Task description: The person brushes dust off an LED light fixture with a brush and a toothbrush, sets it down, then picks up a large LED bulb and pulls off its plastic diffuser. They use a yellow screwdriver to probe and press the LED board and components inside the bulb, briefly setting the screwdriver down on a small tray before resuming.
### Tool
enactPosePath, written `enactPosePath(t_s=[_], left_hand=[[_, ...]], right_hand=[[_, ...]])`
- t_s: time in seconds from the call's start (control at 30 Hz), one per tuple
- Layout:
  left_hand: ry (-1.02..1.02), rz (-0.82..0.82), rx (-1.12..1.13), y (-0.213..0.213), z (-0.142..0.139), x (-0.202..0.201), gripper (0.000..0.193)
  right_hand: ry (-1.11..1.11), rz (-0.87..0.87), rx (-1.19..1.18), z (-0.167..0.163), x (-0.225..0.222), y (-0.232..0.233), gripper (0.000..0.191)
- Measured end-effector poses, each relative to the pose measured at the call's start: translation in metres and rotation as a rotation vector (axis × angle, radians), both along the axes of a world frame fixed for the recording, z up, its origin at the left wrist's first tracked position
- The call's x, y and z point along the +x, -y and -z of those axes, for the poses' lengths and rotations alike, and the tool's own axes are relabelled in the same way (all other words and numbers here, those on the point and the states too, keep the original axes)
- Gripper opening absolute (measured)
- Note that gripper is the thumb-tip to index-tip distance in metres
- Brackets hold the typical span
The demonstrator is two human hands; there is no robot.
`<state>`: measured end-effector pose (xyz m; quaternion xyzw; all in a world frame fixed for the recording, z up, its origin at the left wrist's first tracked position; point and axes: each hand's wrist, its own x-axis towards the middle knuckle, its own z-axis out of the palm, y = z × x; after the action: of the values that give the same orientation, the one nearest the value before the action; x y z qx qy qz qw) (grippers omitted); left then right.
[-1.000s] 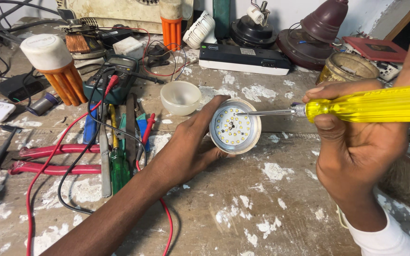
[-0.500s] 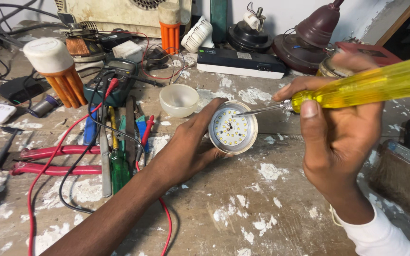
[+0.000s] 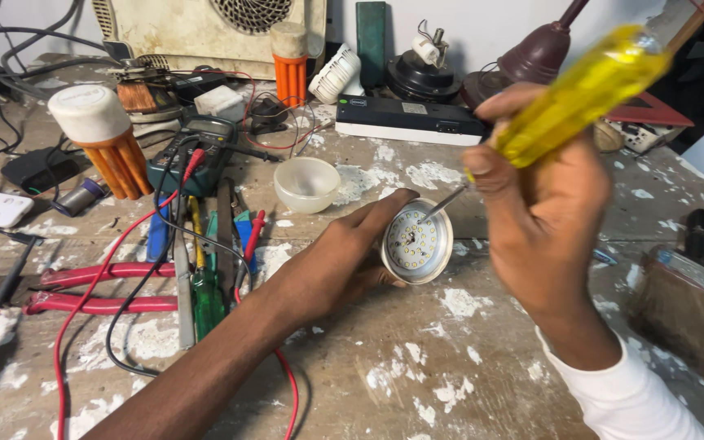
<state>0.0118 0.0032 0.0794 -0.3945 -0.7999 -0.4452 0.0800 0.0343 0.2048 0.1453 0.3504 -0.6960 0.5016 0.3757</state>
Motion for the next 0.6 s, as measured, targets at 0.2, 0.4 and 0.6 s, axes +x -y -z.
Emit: enactPosePath(t_s=[0.2,0.4,0.6], left_hand=[[-0.058,-0.08,0.024,0.004,0.007,-0.004,0.094],[-0.071,-0.099,0.034,0.006,0.013,-0.004,0.095],[-0.049,-0.124,0.024,0.007,0.014,-0.004,0.097]], right_hand=[[-0.012,-0.055,-0.106,0.009,0.001,-0.007,0.048],[-0.056,-0.02,-0.112,0.006,0.01,0.001,0.065],[-0.063,-0.063,-0.182,0.005,0.013,0.008,0.045]])
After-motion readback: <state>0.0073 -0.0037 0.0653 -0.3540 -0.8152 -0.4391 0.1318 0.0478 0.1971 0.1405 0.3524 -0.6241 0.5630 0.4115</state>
